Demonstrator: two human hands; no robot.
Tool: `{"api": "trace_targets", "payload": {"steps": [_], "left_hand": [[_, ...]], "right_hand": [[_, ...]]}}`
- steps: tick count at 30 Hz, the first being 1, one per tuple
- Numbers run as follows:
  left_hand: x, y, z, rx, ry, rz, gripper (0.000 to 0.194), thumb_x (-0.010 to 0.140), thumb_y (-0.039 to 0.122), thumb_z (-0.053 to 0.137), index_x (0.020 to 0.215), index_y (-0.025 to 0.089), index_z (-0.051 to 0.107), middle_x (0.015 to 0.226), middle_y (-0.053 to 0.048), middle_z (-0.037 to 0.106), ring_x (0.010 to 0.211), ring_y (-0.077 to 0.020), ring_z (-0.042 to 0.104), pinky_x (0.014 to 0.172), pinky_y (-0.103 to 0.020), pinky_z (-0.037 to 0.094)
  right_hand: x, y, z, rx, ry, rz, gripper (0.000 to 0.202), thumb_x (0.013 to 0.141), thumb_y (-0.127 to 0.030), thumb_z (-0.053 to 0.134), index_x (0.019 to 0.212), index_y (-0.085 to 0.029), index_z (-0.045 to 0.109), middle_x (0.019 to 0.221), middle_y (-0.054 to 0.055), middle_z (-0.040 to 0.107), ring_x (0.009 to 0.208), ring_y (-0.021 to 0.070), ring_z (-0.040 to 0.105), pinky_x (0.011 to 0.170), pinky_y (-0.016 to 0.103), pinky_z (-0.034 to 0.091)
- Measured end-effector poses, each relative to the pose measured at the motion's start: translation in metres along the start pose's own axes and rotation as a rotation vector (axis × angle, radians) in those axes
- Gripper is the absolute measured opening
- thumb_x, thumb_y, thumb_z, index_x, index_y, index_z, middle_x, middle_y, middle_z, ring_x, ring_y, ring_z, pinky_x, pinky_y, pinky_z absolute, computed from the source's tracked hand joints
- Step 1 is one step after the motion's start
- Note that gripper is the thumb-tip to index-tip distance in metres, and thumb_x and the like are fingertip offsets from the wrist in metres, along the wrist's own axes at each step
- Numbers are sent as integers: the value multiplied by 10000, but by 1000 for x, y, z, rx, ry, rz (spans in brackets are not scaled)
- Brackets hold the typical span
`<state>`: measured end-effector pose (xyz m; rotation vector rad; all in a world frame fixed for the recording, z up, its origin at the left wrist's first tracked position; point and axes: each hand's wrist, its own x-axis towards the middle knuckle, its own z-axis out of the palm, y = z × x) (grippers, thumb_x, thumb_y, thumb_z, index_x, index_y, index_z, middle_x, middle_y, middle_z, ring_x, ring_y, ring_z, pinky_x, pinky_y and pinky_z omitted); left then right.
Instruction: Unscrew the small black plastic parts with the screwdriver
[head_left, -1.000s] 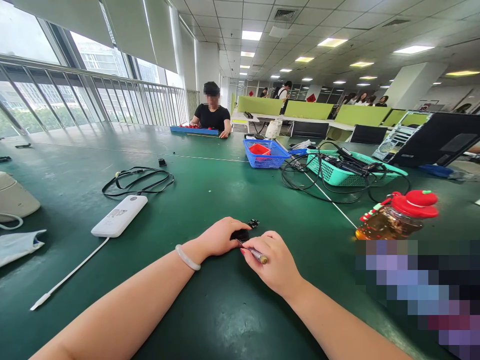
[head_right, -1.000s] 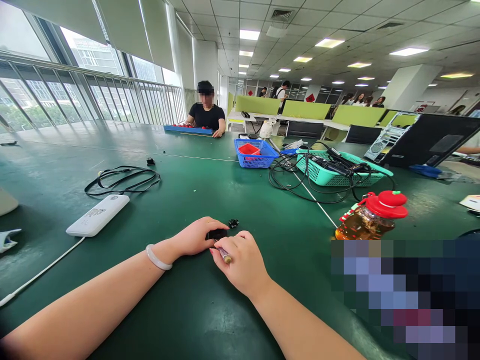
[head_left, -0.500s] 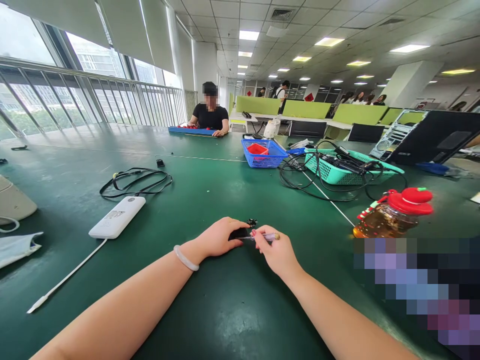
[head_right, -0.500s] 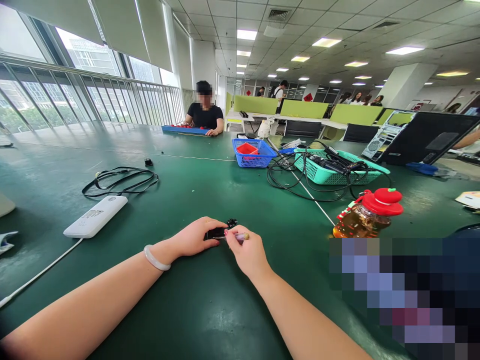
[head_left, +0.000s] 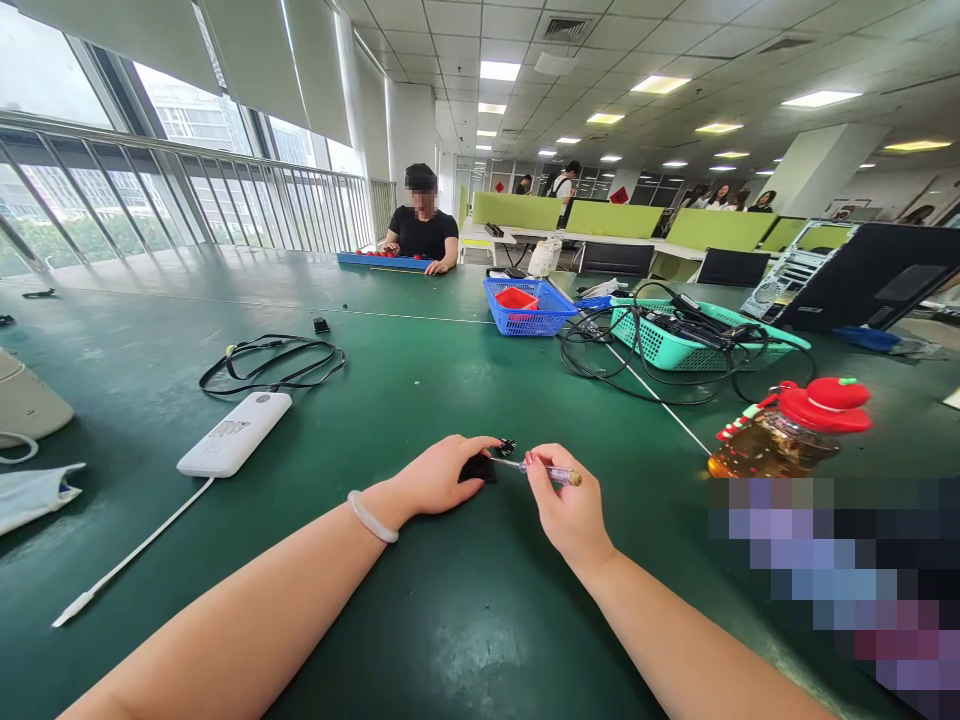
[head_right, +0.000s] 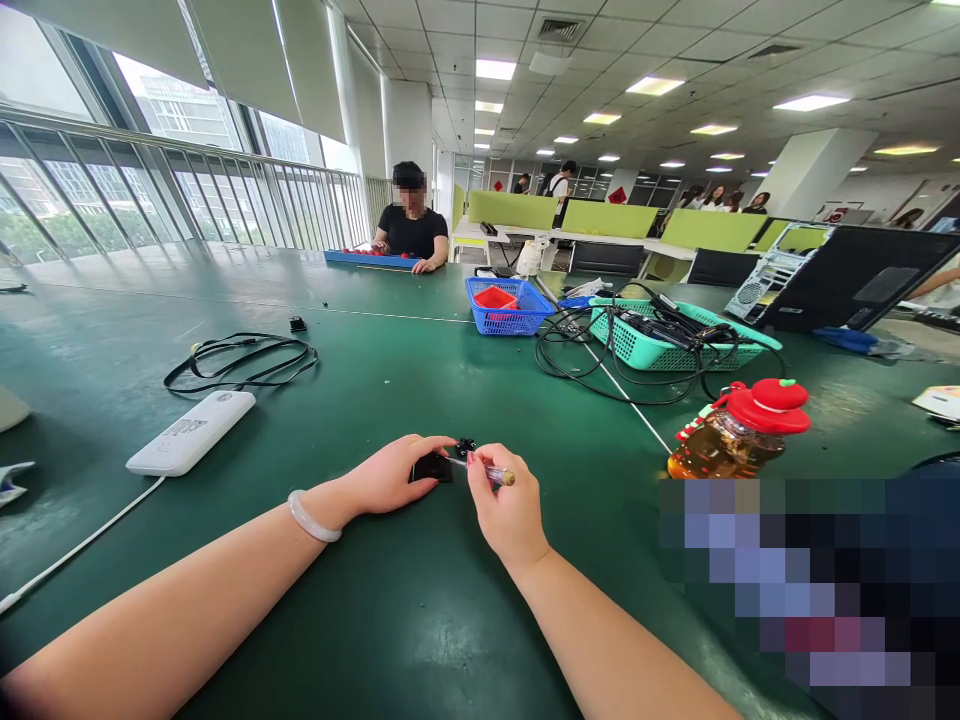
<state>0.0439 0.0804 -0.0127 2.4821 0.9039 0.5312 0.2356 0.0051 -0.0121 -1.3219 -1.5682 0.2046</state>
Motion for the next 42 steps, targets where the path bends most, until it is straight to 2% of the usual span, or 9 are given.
{"api": "trace_targets", "payload": {"steps": [4, 9, 13, 17, 22, 28, 34, 42], "left_hand": [[-1, 0, 0, -11, -1, 11, 607, 806, 206, 601, 1385, 263, 429, 1153, -59, 662, 1055, -239, 579, 946, -383, 460], [0, 0, 1, -4, -1, 4, 605, 802, 208, 604, 1381, 266, 436, 1135, -59, 665, 1035, -236, 587, 921, -376, 471], [0, -1, 1, 1, 4, 7, 607, 802, 204, 613, 1380, 272, 437, 1141, -50, 667, 1042, -233, 589, 928, -377, 472], [0, -1, 2, -5, 9, 18, 612, 803, 197, 613, 1383, 278, 431, 1144, -44, 672, 1050, -231, 588, 931, -375, 470], [0, 0, 2, -33, 10, 30, 651, 807, 180, 593, 1414, 278, 379, 1155, -44, 674, 1042, -224, 587, 914, -365, 469], [0, -1, 2, -36, 5, 24, 680, 801, 187, 602, 1430, 274, 360, 1171, -50, 671, 1056, -235, 577, 925, -379, 458], [0, -2, 3, -39, 7, 43, 674, 805, 173, 591, 1429, 282, 362, 1148, -42, 684, 1042, -230, 584, 912, -371, 463], [0, -2, 3, -19, 27, 45, 685, 795, 183, 614, 1428, 274, 371, 1227, -64, 645, 1105, -239, 583, 971, -397, 463]], "right_hand": [[3, 3, 1, -18, -42, 20, 288, 937, -391, 446, 763, -217, 594, 647, -1, 607, 606, 150, 552, 591, 253, 424], [1, 0, -1, -2, 14, -21, 267, 938, -375, 446, 780, -217, 591, 678, 12, 620, 643, 161, 573, 602, 259, 427], [0, 0, 1, -20, -49, -62, 255, 935, -360, 457, 770, -221, 592, 659, 0, 614, 656, 162, 571, 600, 252, 419], [0, 0, 2, -11, -77, -49, 255, 937, -359, 456, 772, -221, 594, 664, -4, 616, 661, 159, 572, 595, 247, 413], [-1, 1, 2, 11, -34, -55, 254, 936, -371, 461, 777, -220, 590, 684, 2, 621, 676, 162, 576, 611, 253, 420], [-1, 2, 3, -7, -72, -23, 265, 933, -383, 465, 773, -217, 594, 681, -1, 620, 672, 160, 571, 616, 252, 420], [-1, 2, 3, -12, -46, -24, 263, 933, -383, 460, 786, -214, 598, 704, 8, 630, 690, 164, 574, 629, 256, 419], [0, -1, 3, -20, -87, -10, 248, 920, -366, 469, 767, -214, 591, 706, 4, 628, 674, 158, 555, 632, 256, 418]]}}
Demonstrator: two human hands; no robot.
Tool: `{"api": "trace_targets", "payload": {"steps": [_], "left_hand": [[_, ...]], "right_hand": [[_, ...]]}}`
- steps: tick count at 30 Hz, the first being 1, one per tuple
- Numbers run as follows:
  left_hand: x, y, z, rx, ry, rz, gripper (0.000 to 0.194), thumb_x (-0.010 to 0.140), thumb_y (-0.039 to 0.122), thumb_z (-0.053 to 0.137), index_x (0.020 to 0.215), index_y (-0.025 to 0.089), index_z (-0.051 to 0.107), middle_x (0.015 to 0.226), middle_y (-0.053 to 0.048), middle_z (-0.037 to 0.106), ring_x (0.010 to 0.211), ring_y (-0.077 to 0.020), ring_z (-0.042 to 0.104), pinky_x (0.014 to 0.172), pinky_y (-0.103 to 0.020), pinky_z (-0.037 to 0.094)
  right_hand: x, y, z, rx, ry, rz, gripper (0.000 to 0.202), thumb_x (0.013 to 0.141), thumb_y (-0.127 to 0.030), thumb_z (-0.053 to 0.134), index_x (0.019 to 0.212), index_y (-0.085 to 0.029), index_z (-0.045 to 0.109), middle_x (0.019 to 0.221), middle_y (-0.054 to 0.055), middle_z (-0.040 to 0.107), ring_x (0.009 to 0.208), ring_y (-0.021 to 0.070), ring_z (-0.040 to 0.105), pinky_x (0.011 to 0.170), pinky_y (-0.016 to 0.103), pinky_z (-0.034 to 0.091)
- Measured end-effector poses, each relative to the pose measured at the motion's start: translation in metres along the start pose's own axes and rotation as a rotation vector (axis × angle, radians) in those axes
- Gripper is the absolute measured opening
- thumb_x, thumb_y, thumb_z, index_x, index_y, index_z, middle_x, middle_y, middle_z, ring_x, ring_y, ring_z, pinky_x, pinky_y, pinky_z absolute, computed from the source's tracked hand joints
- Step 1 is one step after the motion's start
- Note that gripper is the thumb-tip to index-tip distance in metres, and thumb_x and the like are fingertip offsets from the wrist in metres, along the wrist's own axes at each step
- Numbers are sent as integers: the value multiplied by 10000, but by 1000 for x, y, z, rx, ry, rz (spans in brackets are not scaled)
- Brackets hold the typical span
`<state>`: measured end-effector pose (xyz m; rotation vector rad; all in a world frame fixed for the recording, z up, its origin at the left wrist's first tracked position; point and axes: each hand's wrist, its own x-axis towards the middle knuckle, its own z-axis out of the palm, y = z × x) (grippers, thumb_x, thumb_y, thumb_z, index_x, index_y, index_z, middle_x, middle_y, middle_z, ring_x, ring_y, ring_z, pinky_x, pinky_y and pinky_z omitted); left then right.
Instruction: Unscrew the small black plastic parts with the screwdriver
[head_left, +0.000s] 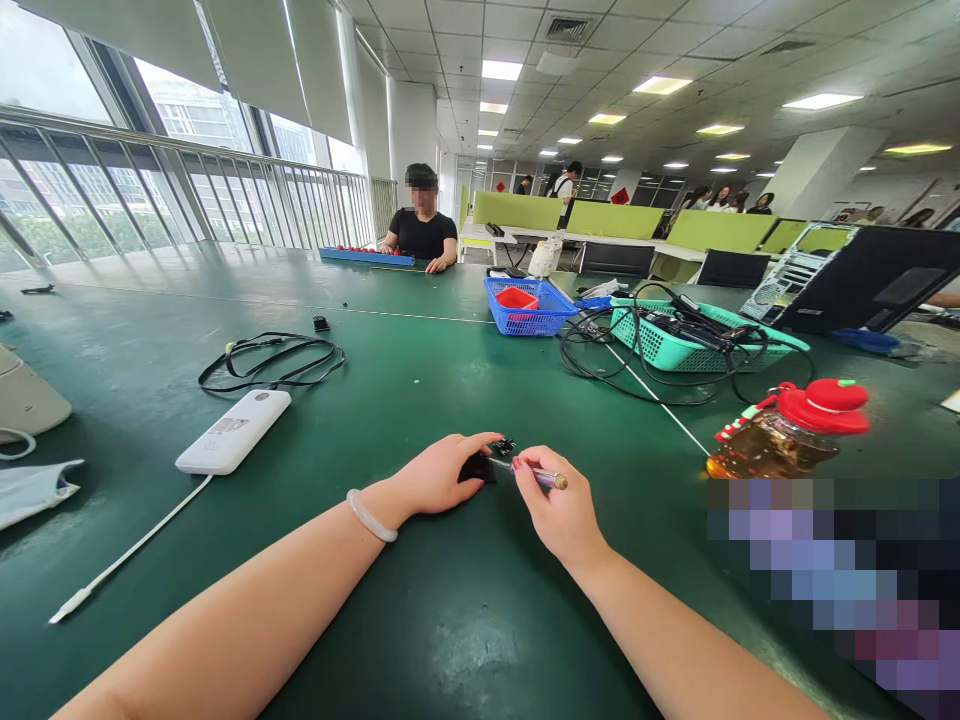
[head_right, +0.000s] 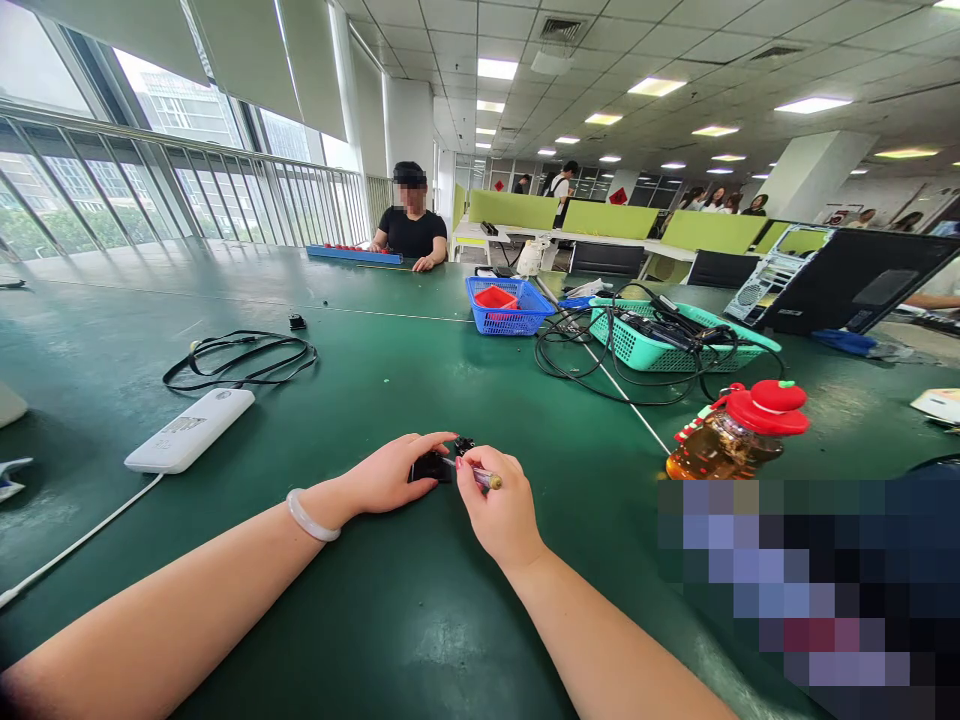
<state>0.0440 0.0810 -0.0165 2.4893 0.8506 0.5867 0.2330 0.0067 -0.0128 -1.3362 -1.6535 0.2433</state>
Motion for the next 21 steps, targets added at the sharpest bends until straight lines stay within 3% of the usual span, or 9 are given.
{"api": "trace_targets", "payload": {"steps": [5, 13, 17, 21], "left_hand": [[0, 1, -1, -1, 31, 43, 658, 795, 173, 605, 1413, 262, 397, 1360, -75, 565, 1221, -246, 535, 1049, -411, 435], [-1, 2, -2, 10, 76, 76, 573, 842, 192, 565, 1392, 259, 420, 1349, -72, 569, 1219, -231, 535, 1064, -405, 439], [-2, 4, -4, 14, 101, 99, 497, 883, 204, 518, 1372, 253, 442, 1342, -73, 565, 1231, -221, 515, 1081, -405, 424], [1, 4, -4, 64, 222, 74, 450, 890, 152, 460, 1330, 241, 496, 1348, -83, 538, 1250, -229, 475, 1102, -428, 400]], "right_hand": [[1, 0, 0, 16, -25, 38, 248, 916, -375, 471, 765, -217, 588, 706, 2, 623, 663, 156, 546, 621, 255, 412], [0, 2, 1, 22, -23, 20, 246, 923, -367, 471, 773, -216, 596, 704, 3, 628, 661, 155, 556, 617, 257, 419], [-1, 1, -3, 68, 64, -33, 235, 934, -370, 470, 818, -216, 605, 725, 14, 637, 680, 161, 581, 631, 267, 441], [-1, 1, -4, 132, 155, -27, 210, 944, -365, 466, 879, -218, 600, 775, 27, 639, 692, 164, 595, 649, 279, 467]]}}
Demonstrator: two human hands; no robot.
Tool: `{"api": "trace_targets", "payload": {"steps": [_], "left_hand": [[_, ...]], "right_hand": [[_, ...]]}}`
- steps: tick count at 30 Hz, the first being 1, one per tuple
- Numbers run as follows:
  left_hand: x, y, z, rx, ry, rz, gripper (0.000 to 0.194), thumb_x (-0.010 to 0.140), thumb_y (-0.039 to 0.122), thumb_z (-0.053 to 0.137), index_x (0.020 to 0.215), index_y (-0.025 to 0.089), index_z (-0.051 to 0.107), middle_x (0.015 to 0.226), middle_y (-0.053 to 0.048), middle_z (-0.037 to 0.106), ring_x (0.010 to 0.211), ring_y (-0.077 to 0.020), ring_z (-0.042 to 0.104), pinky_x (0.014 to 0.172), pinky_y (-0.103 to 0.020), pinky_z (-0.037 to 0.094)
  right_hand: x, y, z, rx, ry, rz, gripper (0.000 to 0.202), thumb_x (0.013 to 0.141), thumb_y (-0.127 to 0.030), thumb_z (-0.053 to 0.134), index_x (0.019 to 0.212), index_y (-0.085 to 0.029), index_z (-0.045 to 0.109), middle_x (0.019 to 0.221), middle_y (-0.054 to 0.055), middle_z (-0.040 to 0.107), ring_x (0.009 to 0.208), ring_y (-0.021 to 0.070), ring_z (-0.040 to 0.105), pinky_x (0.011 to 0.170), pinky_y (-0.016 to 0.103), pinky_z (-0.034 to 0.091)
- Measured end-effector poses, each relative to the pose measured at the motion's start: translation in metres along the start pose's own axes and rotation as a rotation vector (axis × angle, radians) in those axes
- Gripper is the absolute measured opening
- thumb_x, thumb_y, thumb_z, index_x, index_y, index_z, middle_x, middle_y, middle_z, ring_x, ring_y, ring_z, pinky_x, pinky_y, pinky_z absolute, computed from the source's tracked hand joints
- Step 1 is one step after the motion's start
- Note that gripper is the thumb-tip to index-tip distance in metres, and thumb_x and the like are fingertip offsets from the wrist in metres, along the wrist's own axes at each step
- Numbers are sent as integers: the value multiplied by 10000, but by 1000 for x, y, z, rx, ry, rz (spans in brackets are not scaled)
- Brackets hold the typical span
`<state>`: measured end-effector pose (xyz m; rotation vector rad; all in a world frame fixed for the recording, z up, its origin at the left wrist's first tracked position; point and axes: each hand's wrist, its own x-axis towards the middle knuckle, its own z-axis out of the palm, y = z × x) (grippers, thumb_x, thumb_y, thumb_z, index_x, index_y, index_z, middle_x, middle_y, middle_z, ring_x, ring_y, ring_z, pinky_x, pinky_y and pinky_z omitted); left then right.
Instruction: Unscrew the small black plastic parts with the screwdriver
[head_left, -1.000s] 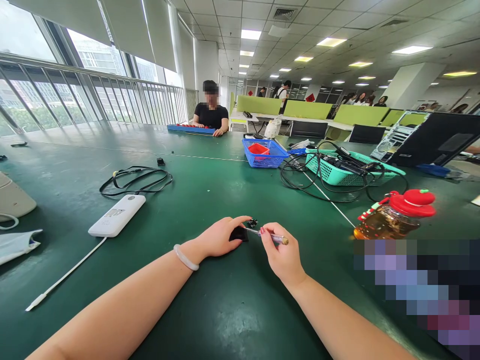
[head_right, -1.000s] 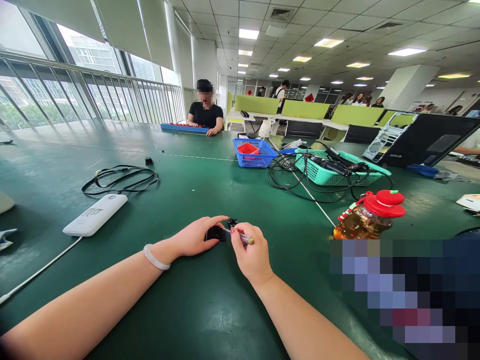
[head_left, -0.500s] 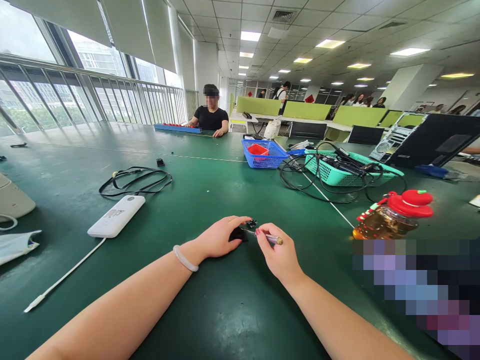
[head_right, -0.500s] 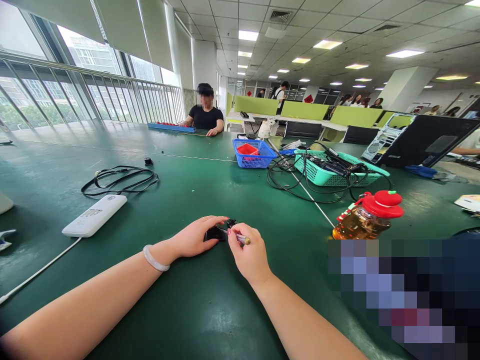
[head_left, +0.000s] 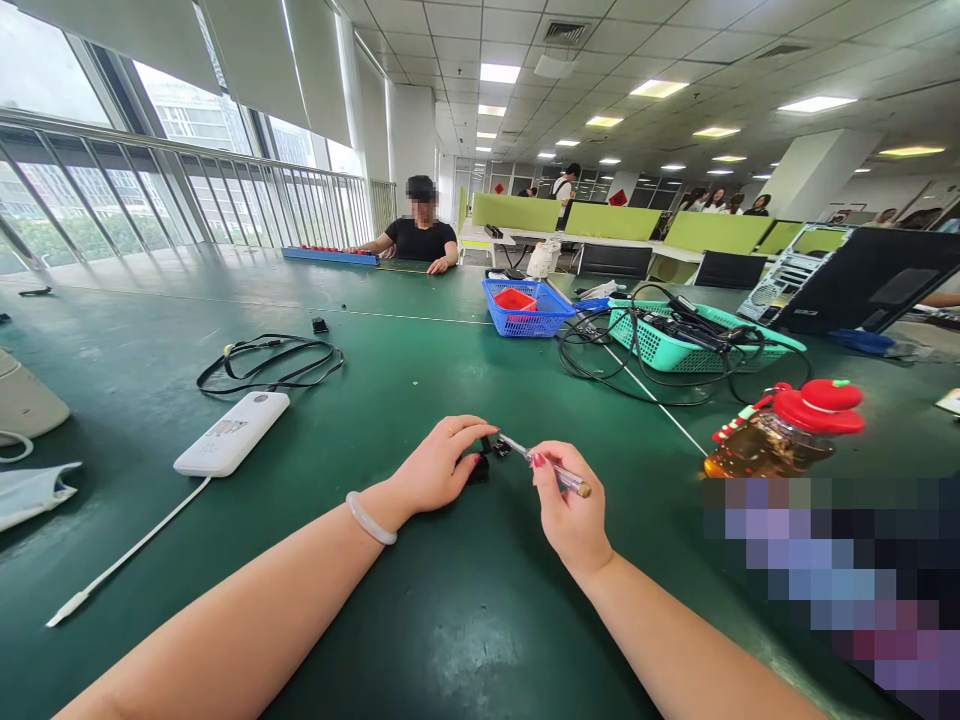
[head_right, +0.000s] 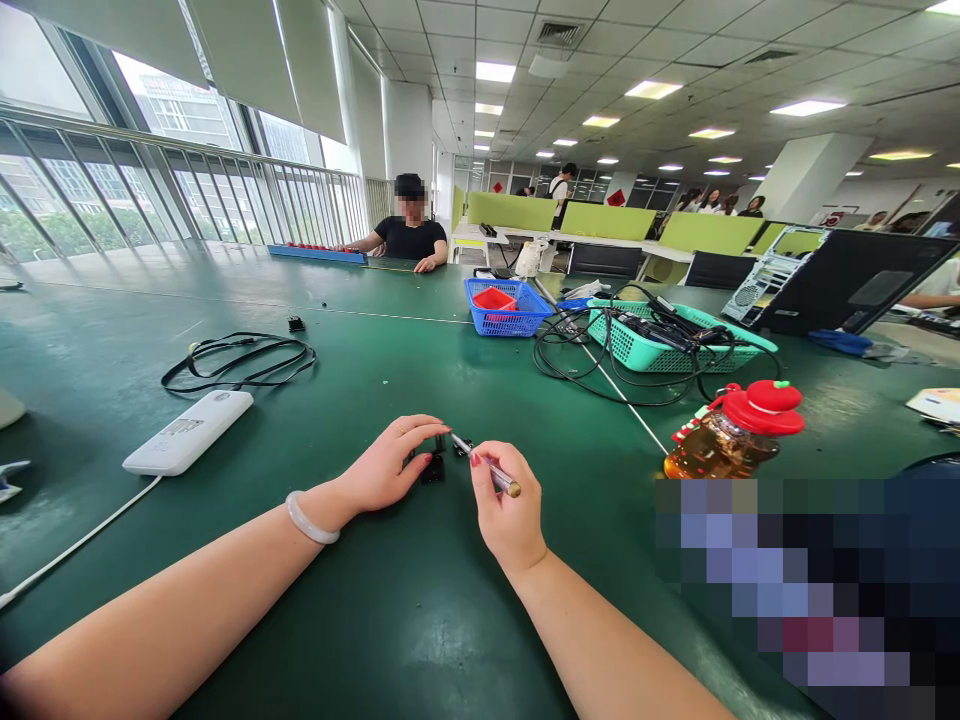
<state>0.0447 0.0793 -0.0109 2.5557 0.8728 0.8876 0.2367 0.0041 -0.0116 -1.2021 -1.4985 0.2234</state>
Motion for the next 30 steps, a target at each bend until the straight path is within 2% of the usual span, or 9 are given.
{"api": "trace_targets", "payload": {"steps": [3, 7, 10, 13, 16, 20, 23, 26, 30], "left_hand": [[2, -4, 3, 116, 55, -95, 461, 875, 104, 423, 1299, 238, 545, 1331, -80, 557, 1214, -252, 477, 1084, -475, 407], [1, -12, 6, 256, -38, -238, 404, 873, 122, 413, 1185, 197, 659, 1262, -84, 632, 1146, -286, 508, 1025, -485, 440], [0, -13, 6, 298, -117, -289, 393, 867, 141, 415, 1142, 183, 693, 1221, -82, 667, 1117, -292, 534, 991, -473, 451], [1, -8, 4, 302, -99, -333, 376, 892, 178, 396, 1099, 218, 707, 1199, -57, 684, 1122, -288, 541, 985, -491, 437], [2, -3, 3, 237, -83, -288, 354, 944, 297, 388, 1160, 249, 663, 1214, -41, 674, 1184, -284, 506, 1021, -514, 401], [-1, 0, 5, 144, -210, -131, 434, 919, 456, 483, 1309, 277, 547, 1336, -56, 586, 1308, -293, 411, 1102, -519, 325], [-3, -1, 9, 148, -249, -87, 428, 902, 408, 536, 1312, 289, 533, 1362, -58, 562, 1335, -286, 390, 1127, -506, 295], [-4, -5, 11, 158, -230, -96, 366, 923, 331, 501, 1285, 296, 542, 1330, -45, 586, 1303, -262, 432, 1113, -487, 315], [-3, -8, 10, 181, -197, -122, 349, 927, 307, 478, 1268, 284, 547, 1276, -52, 618, 1255, -258, 473, 1090, -492, 334]], "right_hand": [[3, 4, 2, -13, 12, 28, 202, 940, -369, 479, 897, -220, 609, 846, 41, 646, 740, 172, 600, 687, 289, 480], [7, 13, 5, -57, -7, 94, 201, 917, -374, 505, 904, -219, 632, 915, 52, 659, 825, 190, 611, 745, 304, 485], [8, 16, 6, -76, -26, 165, 224, 905, -397, 507, 889, -219, 643, 897, 49, 665, 797, 191, 611, 713, 295, 481], [7, 15, 5, -81, -28, 228, 269, 901, -436, 497, 862, -215, 644, 821, 37, 662, 714, 179, 597, 645, 276, 466], [7, 13, 5, -82, -30, 258, 293, 895, -458, 497, 849, -208, 643, 750, 27, 654, 664, 173, 589, 606, 266, 450], [8, 11, 4, -86, -16, 235, 300, 897, -457, 489, 821, -206, 634, 728, 22, 658, 644, 171, 592, 612, 266, 448], [8, 11, 4, -101, -10, 229, 299, 898, -454, 485, 813, -207, 632, 718, 18, 657, 635, 167, 593, 603, 262, 444], [8, 10, 4, -98, -22, 224, 298, 901, -447, 478, 808, -209, 630, 694, 15, 651, 620, 167, 586, 587, 260, 437], [8, 8, 3, -100, 4, 196, 293, 905, -431, 475, 782, -207, 618, 646, 4, 630, 582, 160, 567, 585, 261, 429]]}}
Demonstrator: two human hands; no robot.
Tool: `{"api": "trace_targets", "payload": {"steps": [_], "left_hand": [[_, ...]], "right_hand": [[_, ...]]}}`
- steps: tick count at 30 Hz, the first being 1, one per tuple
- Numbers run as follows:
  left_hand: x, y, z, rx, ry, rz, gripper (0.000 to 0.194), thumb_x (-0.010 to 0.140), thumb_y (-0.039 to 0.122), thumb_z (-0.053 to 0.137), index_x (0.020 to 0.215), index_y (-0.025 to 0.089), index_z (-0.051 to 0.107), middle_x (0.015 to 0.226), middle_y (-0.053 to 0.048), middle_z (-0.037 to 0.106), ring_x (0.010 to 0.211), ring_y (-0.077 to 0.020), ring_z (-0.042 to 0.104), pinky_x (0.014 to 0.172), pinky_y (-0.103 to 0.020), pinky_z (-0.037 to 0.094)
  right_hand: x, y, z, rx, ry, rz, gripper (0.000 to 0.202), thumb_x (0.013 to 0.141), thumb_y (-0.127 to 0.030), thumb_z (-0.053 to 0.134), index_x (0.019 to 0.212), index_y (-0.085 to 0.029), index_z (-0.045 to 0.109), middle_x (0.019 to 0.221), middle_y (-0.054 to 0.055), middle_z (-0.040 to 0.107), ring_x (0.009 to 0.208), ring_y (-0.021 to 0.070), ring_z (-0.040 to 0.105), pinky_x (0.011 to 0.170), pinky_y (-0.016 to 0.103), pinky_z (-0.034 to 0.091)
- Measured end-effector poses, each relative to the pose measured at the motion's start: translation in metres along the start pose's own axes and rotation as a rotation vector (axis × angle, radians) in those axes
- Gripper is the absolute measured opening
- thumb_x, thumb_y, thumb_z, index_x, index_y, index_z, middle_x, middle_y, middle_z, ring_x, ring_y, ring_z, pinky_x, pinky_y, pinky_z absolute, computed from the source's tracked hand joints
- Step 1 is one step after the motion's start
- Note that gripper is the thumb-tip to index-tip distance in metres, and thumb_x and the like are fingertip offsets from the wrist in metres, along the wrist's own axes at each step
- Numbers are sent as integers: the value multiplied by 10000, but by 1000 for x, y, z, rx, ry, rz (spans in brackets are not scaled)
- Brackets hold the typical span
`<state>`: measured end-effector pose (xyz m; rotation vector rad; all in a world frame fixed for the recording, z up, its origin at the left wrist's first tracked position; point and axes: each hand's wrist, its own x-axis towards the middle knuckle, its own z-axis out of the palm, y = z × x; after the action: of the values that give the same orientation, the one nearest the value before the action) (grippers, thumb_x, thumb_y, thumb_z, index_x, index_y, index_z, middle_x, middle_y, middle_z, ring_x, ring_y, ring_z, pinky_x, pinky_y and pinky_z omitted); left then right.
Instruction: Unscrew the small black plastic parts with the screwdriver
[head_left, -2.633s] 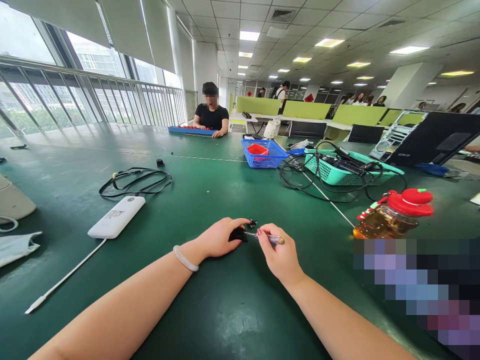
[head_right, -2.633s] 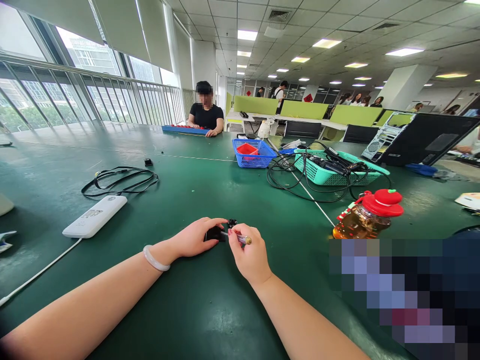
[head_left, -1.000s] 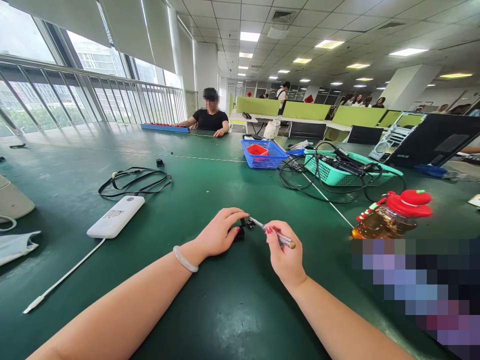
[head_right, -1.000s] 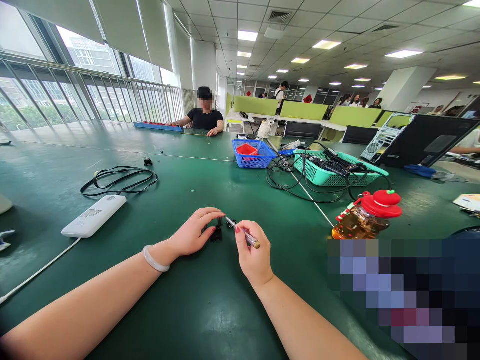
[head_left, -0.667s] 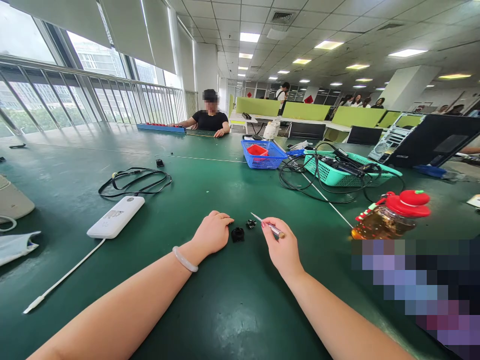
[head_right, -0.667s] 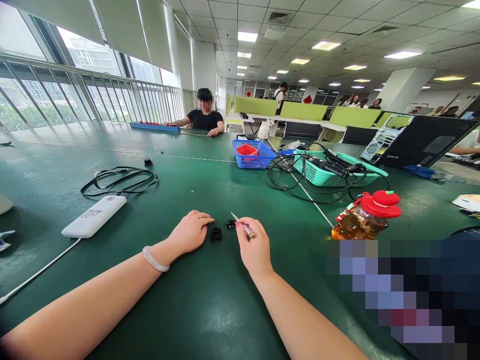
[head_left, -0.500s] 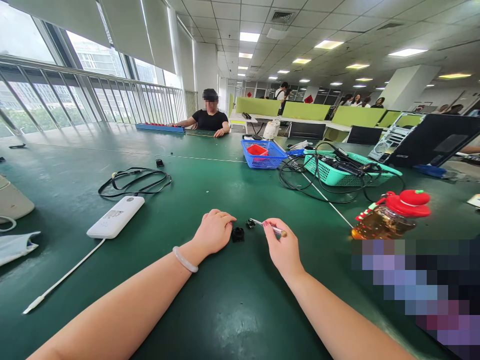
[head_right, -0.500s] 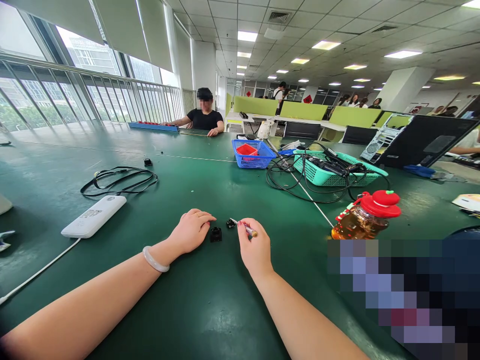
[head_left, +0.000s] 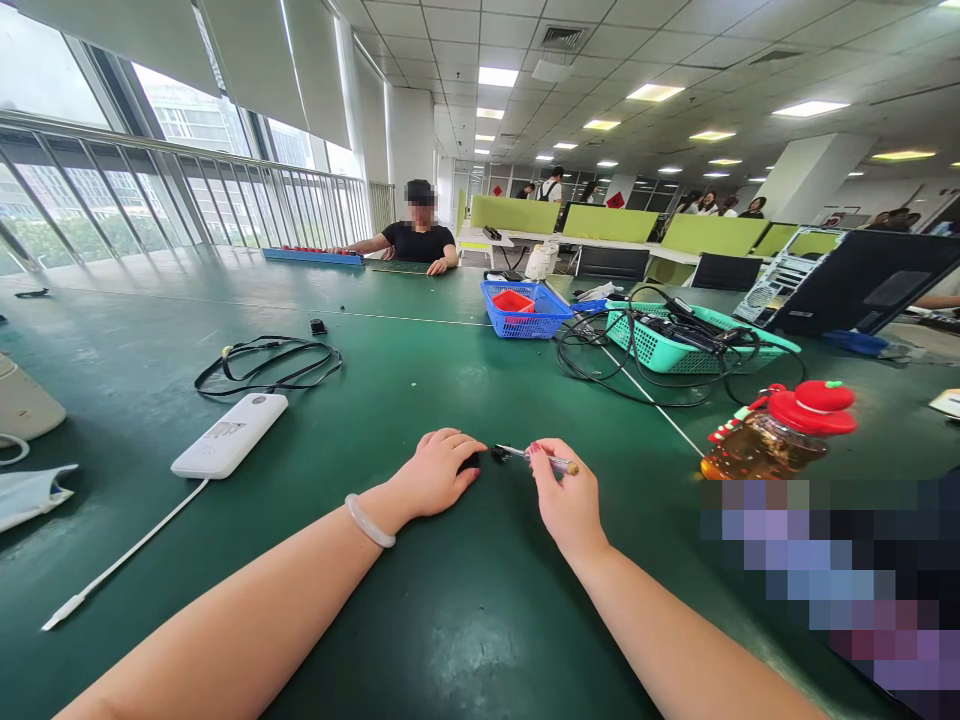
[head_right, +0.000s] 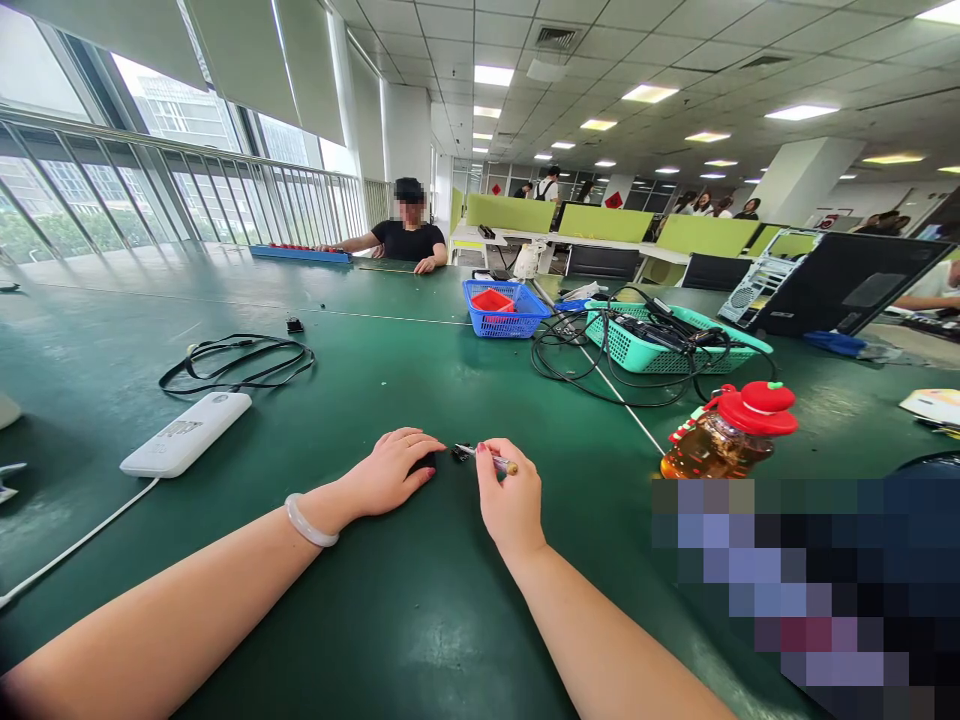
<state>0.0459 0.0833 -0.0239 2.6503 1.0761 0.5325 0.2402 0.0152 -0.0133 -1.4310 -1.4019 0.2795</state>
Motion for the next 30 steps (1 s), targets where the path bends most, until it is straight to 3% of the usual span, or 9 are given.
{"api": "trace_targets", "payload": {"steps": [6, 9, 14, 16, 21, 27, 30], "left_hand": [[0, -2, 1, 14, 0, -58, 397, 918, 267, 459, 1308, 229, 520, 1303, -87, 600, 1269, -264, 470, 1126, -520, 283], [-1, -2, 2, -6, 8, -30, 431, 902, 258, 483, 1331, 222, 502, 1315, -95, 589, 1272, -259, 469, 1120, -483, 313], [-2, 1, -1, -48, -13, 17, 539, 880, 376, 567, 1394, 289, 428, 1340, -78, 566, 1280, -267, 455, 1123, -508, 282], [-2, 2, -2, -51, -30, 30, 551, 873, 394, 583, 1394, 310, 424, 1344, -72, 562, 1279, -271, 454, 1127, -521, 261], [-1, 4, -4, -58, -43, 32, 489, 876, 394, 582, 1345, 307, 474, 1316, -69, 575, 1263, -272, 465, 1117, -514, 274], [-2, 10, -8, -89, -32, 8, 294, 866, 398, 593, 1125, 261, 571, 1241, -64, 605, 1221, -261, 486, 1100, -513, 302], [-3, 12, -8, -79, -43, -1, 404, 867, 423, 592, 1234, 274, 514, 1286, -77, 582, 1244, -274, 470, 1103, -554, 277]], "right_hand": [[3, 3, -3, -77, 140, 42, 294, 909, -383, 434, 722, -213, 583, 582, 0, 600, 534, 160, 536, 549, 262, 393], [3, 4, -2, -62, 83, 35, 315, 911, -395, 434, 693, -216, 574, 540, -15, 558, 500, 151, 512, 525, 257, 382], [-2, -1, 1, -32, -84, -64, 365, 928, -427, 422, 690, -211, 594, 594, -6, 584, 554, 146, 539, 547, 247, 400], [-4, -2, 0, -30, -72, -68, 369, 929, -434, 421, 703, -208, 605, 625, 6, 605, 586, 154, 557, 565, 251, 412], [-1, 1, -2, 10, 95, -7, 337, 928, -415, 423, 729, -204, 594, 630, 11, 609, 600, 164, 574, 594, 263, 430], [0, 4, 0, 26, 8, 12, 316, 925, -431, 441, 780, -206, 608, 661, 10, 624, 608, 166, 583, 598, 263, 438], [-1, 1, 0, 17, -15, -17, 324, 931, -433, 434, 785, -205, 612, 651, 8, 622, 596, 162, 579, 594, 260, 436]]}}
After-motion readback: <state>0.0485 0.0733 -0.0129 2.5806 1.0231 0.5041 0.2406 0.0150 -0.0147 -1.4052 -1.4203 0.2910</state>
